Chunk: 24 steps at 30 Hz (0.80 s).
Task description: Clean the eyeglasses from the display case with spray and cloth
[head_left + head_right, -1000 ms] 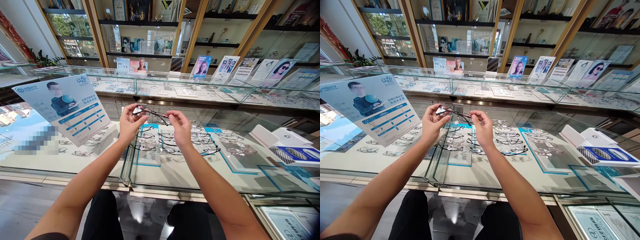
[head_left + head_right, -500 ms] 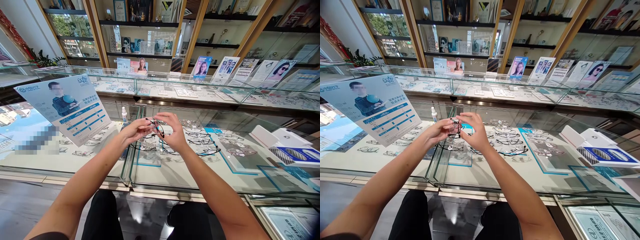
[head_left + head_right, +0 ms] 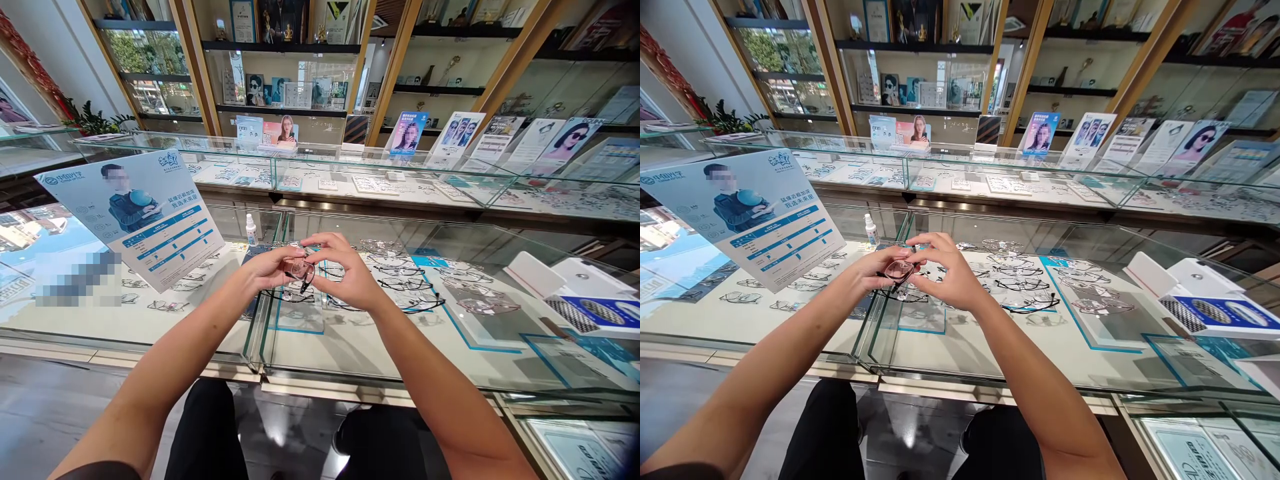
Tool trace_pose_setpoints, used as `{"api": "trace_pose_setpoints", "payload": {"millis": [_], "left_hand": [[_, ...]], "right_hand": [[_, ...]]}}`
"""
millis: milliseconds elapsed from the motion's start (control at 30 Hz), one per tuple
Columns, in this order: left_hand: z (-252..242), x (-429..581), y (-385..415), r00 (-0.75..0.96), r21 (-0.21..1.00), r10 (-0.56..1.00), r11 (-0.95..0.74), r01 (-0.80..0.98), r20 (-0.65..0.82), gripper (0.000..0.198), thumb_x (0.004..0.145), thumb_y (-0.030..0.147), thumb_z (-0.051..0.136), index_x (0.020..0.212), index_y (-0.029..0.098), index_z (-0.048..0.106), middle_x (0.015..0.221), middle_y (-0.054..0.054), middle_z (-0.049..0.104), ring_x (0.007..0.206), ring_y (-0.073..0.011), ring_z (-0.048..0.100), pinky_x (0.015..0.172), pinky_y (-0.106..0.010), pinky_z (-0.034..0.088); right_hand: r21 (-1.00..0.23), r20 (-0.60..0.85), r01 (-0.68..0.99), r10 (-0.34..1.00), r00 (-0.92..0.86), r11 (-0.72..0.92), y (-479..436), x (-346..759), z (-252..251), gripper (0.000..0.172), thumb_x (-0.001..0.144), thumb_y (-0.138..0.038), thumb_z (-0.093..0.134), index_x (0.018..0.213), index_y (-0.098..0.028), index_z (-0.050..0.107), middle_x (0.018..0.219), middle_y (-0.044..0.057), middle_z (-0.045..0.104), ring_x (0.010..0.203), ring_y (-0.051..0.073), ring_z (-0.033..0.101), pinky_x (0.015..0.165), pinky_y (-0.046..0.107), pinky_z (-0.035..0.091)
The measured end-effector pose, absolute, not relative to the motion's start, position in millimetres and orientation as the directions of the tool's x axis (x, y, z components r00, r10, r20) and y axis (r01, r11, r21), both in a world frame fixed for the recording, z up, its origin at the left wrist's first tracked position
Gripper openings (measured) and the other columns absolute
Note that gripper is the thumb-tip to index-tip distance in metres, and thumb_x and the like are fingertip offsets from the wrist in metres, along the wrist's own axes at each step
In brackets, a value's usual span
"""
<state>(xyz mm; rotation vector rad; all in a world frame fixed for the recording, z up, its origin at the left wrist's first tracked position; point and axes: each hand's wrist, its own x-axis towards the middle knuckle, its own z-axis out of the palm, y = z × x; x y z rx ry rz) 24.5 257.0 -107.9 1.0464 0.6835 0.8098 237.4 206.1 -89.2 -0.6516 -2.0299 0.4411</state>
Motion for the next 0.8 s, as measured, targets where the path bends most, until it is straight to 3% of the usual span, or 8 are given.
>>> {"api": "trace_pose_setpoints", "payload": {"millis": [100,267,367,467,533,633,800], "left_hand": [[-105.8,25.0,256.0,0.576,0.858,0.779,0.452,-0.243,-0.247,0.026,0.069,0.027,0.093,0.081,0.016,0.072,0.078,-0.006,0.076,0.069,-0.0144,0.07,0.064,-0.024,0.058],[-103.5,30.5,255.6,0.583,0.873,0.779,0.429,-0.231,-0.229,0.035,0.073,0.039,0.092,0.091,0.018,0.07,0.087,-0.006,0.075,0.071,-0.0145,0.068,0.064,-0.026,0.056],[-106.8,31.2,259.8,0.481,0.974,0.872,0.179,-0.14,-0.091,0.035,0.081,0.049,0.082,0.086,0.021,0.061,0.074,0.001,0.062,0.056,-0.0099,0.05,0.054,-0.023,0.038],[-106.1,30.3,259.6,0.44,0.974,0.88,-0.221,0.053,0.176,0.046,0.094,0.059,0.066,0.074,0.023,0.046,0.065,0.004,0.042,0.057,-0.0113,0.034,0.057,-0.025,0.026],[-99.0,31.4,249.0,0.499,0.867,0.81,-0.456,0.203,0.309,0.053,0.101,0.063,0.053,0.069,0.022,0.041,0.065,0.003,0.038,0.061,-0.0135,0.033,0.061,-0.028,0.026],[-78.1,38.1,206.0,0.68,0.662,0.658,-0.67,0.335,0.322,0.059,0.107,0.059,0.045,0.061,0.021,0.041,0.057,0.001,0.037,0.057,-0.0151,0.035,0.063,-0.033,0.027],[-41.8,48.1,88.1,0.927,0.326,0.253,-0.932,0.157,0.276,0.047,0.103,0.046,0.064,0.061,0.027,0.055,0.057,-0.003,0.057,0.052,-0.0196,0.047,0.054,-0.04,0.029]], "right_hand": [[-0.573,0.644,0.246,0.615,-0.454,0.782,206.1,238.2,-87.7,0.013,0.1,-0.041,0.07,0.104,-0.037,0.082,0.133,0.002,0.077,0.131,0.029,0.062,0.113,0.059,0.05],[-0.592,0.695,0.238,0.637,-0.334,0.77,225.7,253.2,-88.5,0.017,0.099,-0.049,0.072,0.099,-0.037,0.084,0.122,0.002,0.081,0.124,0.029,0.067,0.112,0.06,0.049],[-0.621,0.735,0.292,0.67,-0.105,0.728,252.6,280.8,-93.1,0.017,0.095,-0.049,0.076,0.095,-0.033,0.084,0.115,0.004,0.082,0.116,0.029,0.071,0.11,0.058,0.05],[-0.594,0.7,0.533,0.713,-0.027,0.603,277.4,308.1,-104.0,0.015,0.092,-0.041,0.077,0.091,-0.029,0.085,0.112,0.006,0.082,0.113,0.031,0.069,0.109,0.059,0.046],[-0.544,0.637,0.687,0.77,-0.035,0.481,287.2,318.4,-112.9,0.012,0.092,-0.034,0.075,0.089,-0.027,0.085,0.114,0.008,0.082,0.115,0.033,0.064,0.106,0.06,0.045],[-0.408,0.505,0.845,0.856,-0.107,0.346,291.9,320.9,-123.9,0.013,0.092,-0.024,0.072,0.087,-0.026,0.085,0.118,0.009,0.081,0.116,0.035,0.059,0.104,0.059,0.043],[-0.212,0.383,0.935,0.904,-0.189,0.285,290.2,310.0,-134.2,0.014,0.093,-0.021,0.072,0.086,-0.023,0.085,0.117,0.011,0.08,0.116,0.035,0.057,0.105,0.056,0.04]]}}
